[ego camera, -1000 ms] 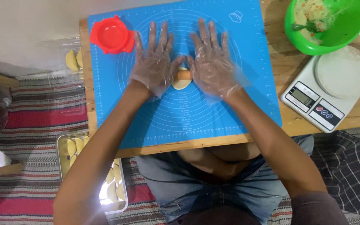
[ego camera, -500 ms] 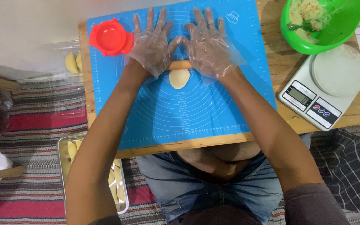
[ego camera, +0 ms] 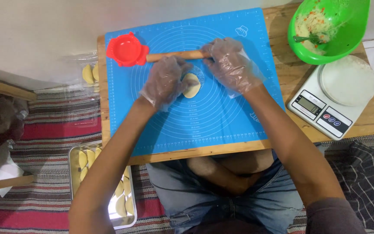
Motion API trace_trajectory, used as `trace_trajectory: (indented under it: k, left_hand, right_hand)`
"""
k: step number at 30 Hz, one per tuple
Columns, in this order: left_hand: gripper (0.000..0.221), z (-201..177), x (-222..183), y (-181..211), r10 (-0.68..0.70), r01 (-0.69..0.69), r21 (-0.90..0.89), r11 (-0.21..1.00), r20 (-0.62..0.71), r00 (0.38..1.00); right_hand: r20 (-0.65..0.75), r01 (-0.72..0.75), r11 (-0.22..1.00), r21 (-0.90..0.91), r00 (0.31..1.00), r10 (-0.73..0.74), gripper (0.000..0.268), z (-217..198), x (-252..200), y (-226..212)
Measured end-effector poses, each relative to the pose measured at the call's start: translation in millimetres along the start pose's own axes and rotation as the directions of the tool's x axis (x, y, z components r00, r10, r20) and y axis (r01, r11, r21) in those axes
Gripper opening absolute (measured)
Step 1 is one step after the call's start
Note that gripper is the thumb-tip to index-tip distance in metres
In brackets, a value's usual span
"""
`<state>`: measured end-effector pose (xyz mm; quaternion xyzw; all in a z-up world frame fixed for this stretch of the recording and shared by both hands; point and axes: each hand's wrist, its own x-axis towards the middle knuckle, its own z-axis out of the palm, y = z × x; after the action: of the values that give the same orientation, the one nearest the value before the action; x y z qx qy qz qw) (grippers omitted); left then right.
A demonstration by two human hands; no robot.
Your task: Rolling out dough balls with a rolling pin and shaping them using a plastic mold
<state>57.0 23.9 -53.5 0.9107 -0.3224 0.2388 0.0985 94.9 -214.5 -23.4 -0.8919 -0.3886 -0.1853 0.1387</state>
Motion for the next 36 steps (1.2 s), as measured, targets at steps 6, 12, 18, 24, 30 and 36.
trace_trajectory:
  k: [6,12,18,24,30,36]
  left_hand:
    - [0.015,-20.3,15.3,11.8,-0.24,0.352,-0.469,0.81,0.283,0.929]
    - [0.025,-17.1,14.9,0.5,-0.343,0.504,-0.456,0.733,0.392,0.854]
    - [0.027,-48.1,25.7,39.7,-0.674,0.835,-0.502,0.224,0.539,0.505]
    - [0.031,16.1,-7.1,14.9,-0.809,0.898,-0.285,0.336,0.401,0.43]
    - [0.033,-30.5,8.2,33.7,-0.763,0.751,-0.161,0.64,-0.014,0.647]
    - [0.018,13.9,21.8,-12.4,-0.244,0.264,0.094,0.96,-0.183,0.952]
  right_hand:
    - [0.021,0.017,0.999,-0.043,1.0,-0.016,0.023,15.7,1.5,9.8]
    - [-0.151,0.09,0.996,0.009,0.985,-0.088,0.028,20.9,-7.2,22.4]
    - [-0.174,0.081,0.987,0.135,0.983,-0.057,0.032,1.5,-15.2,19.2]
    - [-0.034,-0.098,0.946,0.31,0.993,0.114,0.025,-5.1,-13.5,5.7]
    - [-0.124,-0.009,0.835,0.551,0.988,0.093,0.026,-8.8,-17.2,-21.4]
    - [0.173,-0.387,0.667,0.636,0.915,0.365,0.019,-49.9,-10.5,-51.7]
